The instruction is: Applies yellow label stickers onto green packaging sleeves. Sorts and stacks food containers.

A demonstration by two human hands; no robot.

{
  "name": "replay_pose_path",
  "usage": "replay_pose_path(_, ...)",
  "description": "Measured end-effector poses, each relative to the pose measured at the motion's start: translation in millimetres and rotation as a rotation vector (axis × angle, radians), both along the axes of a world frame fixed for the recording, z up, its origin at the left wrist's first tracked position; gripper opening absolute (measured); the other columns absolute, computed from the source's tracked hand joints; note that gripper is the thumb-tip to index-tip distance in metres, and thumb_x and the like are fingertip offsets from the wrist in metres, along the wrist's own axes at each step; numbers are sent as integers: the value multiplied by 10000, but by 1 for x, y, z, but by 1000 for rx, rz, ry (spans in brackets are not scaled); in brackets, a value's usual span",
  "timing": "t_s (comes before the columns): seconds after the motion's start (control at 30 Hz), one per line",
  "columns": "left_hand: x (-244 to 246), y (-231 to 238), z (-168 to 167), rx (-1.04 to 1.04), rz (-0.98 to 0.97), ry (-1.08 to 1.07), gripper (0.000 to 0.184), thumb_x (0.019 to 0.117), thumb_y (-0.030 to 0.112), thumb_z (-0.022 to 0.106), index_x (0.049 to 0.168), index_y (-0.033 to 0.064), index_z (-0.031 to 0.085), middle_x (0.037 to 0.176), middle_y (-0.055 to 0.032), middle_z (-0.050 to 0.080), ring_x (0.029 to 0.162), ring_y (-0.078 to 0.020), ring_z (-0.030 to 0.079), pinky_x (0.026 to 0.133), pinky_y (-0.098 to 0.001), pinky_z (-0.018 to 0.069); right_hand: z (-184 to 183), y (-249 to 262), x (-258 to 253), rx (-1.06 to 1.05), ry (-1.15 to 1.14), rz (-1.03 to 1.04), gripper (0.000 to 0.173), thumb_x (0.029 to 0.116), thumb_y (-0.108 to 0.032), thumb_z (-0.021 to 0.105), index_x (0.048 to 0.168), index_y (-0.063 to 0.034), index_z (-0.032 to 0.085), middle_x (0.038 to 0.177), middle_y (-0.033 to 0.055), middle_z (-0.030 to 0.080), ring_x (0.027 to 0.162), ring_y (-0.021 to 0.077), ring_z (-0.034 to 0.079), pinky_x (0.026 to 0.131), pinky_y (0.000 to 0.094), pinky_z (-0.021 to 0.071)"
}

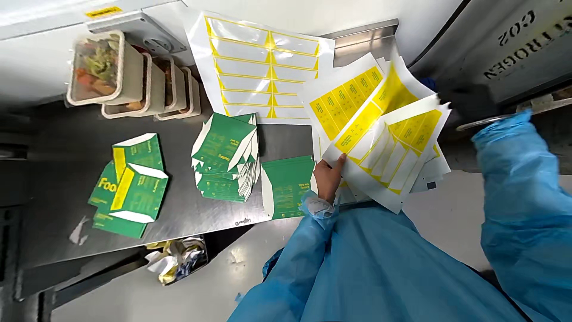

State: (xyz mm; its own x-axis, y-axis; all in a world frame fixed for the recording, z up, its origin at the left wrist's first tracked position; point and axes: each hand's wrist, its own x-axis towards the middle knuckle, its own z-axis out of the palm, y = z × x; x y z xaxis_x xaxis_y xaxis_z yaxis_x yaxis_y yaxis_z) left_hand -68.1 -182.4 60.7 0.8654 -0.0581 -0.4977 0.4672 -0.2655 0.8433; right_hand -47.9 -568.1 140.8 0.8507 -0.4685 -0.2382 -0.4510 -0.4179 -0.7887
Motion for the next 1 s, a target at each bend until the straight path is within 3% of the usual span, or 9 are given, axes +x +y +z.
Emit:
replay_pose_path(0.23, 27, 19, 28, 774, -478, 51, 844, 866, 805, 551, 896, -24, 709, 921, -259, 694, 928, -448, 693, 774, -658, 549, 52, 31, -46, -181, -128, -152, 273, 993, -270, 643, 1131, -36, 672, 996, 91, 685, 814, 128, 644, 754, 383, 568)
replay_pose_path(0.33, 4, 47, 55, 431, -436, -207, 599, 1046, 578, 460, 1017, 36, 716, 881, -144, 723, 805, -304, 716, 723, -538, 585, 34, 130, -69, -164, -141, -38, 265, 1019, -197, 597, 1150, 21, 670, 1039, 160, 705, 892, 210, 683, 823, 442, 583)
replay_pose_path(0.4, -18, 62, 59, -29, -440, -187, 530, 1111, 457, 354, 1419, 95, 587, 1325, -91, 674, 1153, -226, 683, 992, -495, 564, 6, 206, -79, -157, -182, 30, 187, 982, -172, 638, 1073, -23, 706, 971, 104, 731, 839, 181, 706, 766, 422, 610)
replay_pose_path(0.47, -35, 77, 59, -241, -414, -124, 547, 1115, 466, 320, 1554, 169, 455, 1516, -38, 544, 1311, -198, 592, 1095, -479, 502, -11, 282, -86, -110, -195, 132, 135, 965, -177, 667, 1032, -73, 723, 905, 54, 739, 766, 154, 713, 682, 389, 621)
replay_pose_path(0.6, -41, 127, 43, -268, -121, -72, 453, 1103, 381, 446, 1471, 142, 559, 1308, -72, 683, 1110, -197, 688, 964, -433, 576, -18, 363, -90, 31, -227, 474, 257, 1012, -165, 613, 1231, -94, 727, 1114, 46, 755, 919, 133, 731, 839, 352, 624)
replay_pose_path(0.7, -36, 172, 36, -381, 55, -40, 366, 1085, 198, 518, 1414, 51, 581, 1282, -115, 681, 1113, -237, 697, 1000, -426, 575, -22, 371, -92, -73, -253, 359, 218, 986, -187, 646, 1164, -136, 762, 1036, 24, 766, 822, 126, 722, 730, 355, 624)
replay_pose_path(0.83, -38, 208, 36, -458, 91, -46, 315, 1070, 99, 524, 1359, 9, 610, 1229, -153, 690, 1072, -271, 708, 965, -447, 596, -36, 365, -76, -71, 38, 175, 693, 866, -558, 751, 1402, -139, 622, 1301, 96, 682, 1078, 262, 688, 862, 512, 582)
replay_pose_path(0.9, -39, 219, 35, -452, 55, -42, 301, 1074, 108, 521, 1338, 17, 634, 1218, -150, 701, 1045, -276, 721, 944, -448, 608, -39, 369, -67, 14, 100, 169, 578, 873, -531, 758, 1284, -130, 697, 1170, 60, 728, 1014, 217, 704, 868, 487, 584)
replay_pose_path(1.0, -37, 228, 34, -457, 31, -30, 293, 1081, 121, 510, 1318, 27, 655, 1231, -134, 703, 1049, -278, 721, 938, -451, 612, -37, 384, -68, -19, 15, 127, 202, 922, -345, 731, 955, -147, 751, 812, -12, 722, 700, 124, 674, 632, 385, 566)
